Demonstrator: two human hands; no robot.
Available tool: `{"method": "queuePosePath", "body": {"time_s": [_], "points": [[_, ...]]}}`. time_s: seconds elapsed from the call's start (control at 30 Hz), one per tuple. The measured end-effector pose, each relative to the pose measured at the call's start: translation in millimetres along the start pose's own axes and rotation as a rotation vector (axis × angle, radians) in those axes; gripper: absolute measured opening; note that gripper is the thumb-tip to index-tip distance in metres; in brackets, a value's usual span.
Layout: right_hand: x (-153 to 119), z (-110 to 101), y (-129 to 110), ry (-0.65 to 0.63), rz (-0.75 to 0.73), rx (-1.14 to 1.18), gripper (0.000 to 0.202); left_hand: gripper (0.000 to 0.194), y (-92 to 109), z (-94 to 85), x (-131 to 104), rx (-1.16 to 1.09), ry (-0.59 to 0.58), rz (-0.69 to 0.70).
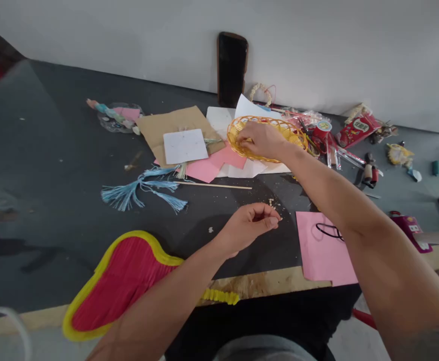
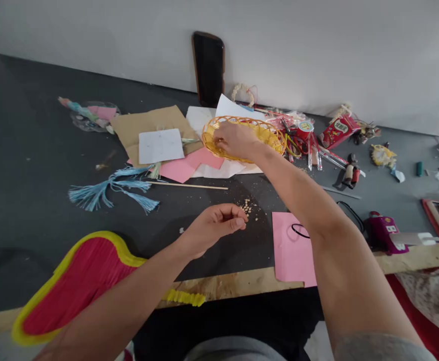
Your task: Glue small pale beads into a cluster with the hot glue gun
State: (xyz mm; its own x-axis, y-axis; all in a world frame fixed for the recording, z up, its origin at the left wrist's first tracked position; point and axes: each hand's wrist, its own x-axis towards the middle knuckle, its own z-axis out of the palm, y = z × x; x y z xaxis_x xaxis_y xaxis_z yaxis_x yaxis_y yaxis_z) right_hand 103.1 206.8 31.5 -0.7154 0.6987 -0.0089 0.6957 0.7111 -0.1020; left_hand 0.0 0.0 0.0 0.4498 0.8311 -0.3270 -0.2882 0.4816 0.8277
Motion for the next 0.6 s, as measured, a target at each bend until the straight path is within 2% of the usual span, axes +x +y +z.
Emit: {"method": "queuePosePath", "body": {"time_s": [0.37, 0.6], "points": [[2.9, -0.5, -9.8, -0.016, 0.057, -0.121, 0.028, 0.020, -0.3, -0.1, 0.0, -0.002, 0.002, 0.003], [1.5, -7.1, -9.7, -0.051, 0.002, -0.133, 0.028, 0.021, -0.9, -0.4, -0.1, -0.005, 0.000, 0.005]]}}
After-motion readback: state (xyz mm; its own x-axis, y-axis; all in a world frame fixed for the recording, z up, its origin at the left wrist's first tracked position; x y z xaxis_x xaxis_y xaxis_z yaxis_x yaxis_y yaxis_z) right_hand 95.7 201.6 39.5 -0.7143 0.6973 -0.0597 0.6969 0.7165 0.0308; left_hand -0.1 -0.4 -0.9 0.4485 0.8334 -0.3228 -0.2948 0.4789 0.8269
